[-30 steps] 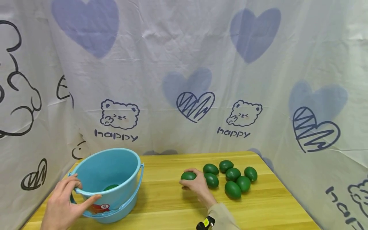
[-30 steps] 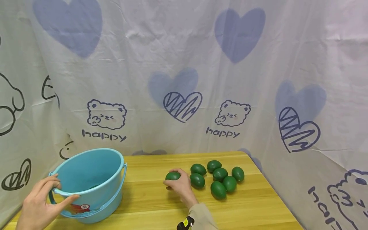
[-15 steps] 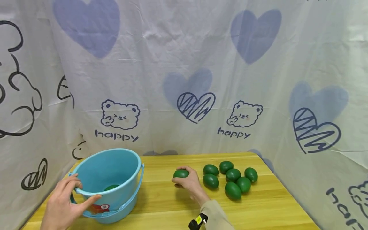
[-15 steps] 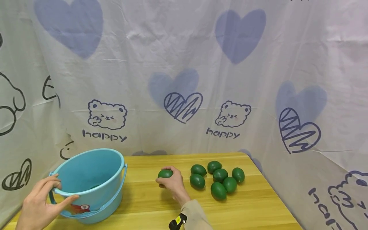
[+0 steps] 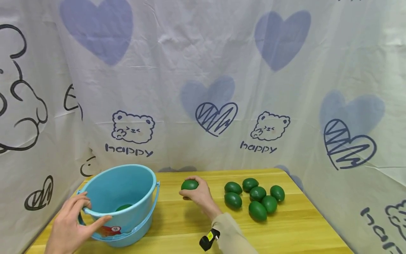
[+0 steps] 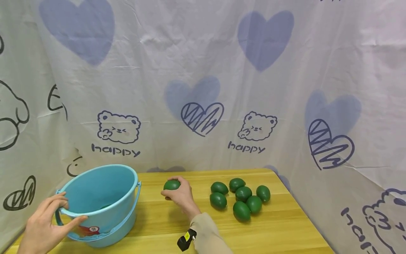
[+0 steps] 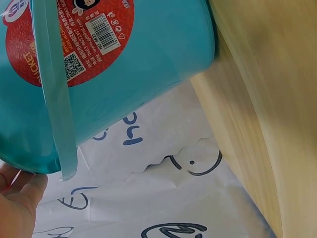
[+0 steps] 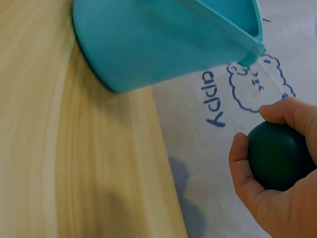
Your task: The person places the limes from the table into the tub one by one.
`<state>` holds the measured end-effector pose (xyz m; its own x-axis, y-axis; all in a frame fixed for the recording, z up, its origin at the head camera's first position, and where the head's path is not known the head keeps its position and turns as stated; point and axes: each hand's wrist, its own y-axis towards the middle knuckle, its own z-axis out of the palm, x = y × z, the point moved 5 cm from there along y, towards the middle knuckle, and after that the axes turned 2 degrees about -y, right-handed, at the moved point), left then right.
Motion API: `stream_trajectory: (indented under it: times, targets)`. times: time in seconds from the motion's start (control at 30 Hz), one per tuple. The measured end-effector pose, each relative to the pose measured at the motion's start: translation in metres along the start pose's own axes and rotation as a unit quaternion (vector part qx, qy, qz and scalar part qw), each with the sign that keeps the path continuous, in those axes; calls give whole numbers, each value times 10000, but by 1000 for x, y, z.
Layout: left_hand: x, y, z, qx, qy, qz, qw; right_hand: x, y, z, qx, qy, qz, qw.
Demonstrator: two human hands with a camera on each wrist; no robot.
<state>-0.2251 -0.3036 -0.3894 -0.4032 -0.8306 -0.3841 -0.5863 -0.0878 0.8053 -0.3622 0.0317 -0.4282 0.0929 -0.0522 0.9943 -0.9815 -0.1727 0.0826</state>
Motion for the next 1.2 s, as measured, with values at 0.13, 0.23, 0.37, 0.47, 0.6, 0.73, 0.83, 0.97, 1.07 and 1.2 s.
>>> stream_trajectory:
  times: [0.13, 0.23, 0.37, 0.47, 0.6, 0.73, 0.83, 0.97, 1.07, 1.2]
  targets:
    - [0, 0, 0, -16, 21, -38, 10000, 10, 3, 10, 100, -54, -81, 9999]
    - [0, 0, 0, -46, -30, 10, 10000, 19, 3, 17, 146, -174, -203, 9995]
    - [1, -1, 0, -98, -102, 77, 9999, 32, 3, 27, 217, -288, -401, 9985]
    - [2, -1, 0, -143, -123, 135, 9997, 42, 3, 35, 229, -225, -502, 9982]
    - [3, 0, 0, -96, -105, 172, 9998, 51, 2, 46, 123, -39, -576, 9983]
    - [4, -1, 0, 107, -16, -18, 9999, 56, 1, 55, 67, 49, -629, 9980]
    - [4, -1, 0, 233, 31, -171, 9996, 61, 0, 60, 31, -15, -648, 9979]
    - [5, -1, 0, 198, 42, -118, 9997, 69, -1, 68, 2, -147, -657, 9977]
    - [5, -1, 0, 18, 2, 133, 9999, 76, -2, 75, 84, -198, -663, 9976]
    - [6, 1, -1, -132, -54, 410, 9991, 84, -3, 84, 216, -263, -694, 9970]
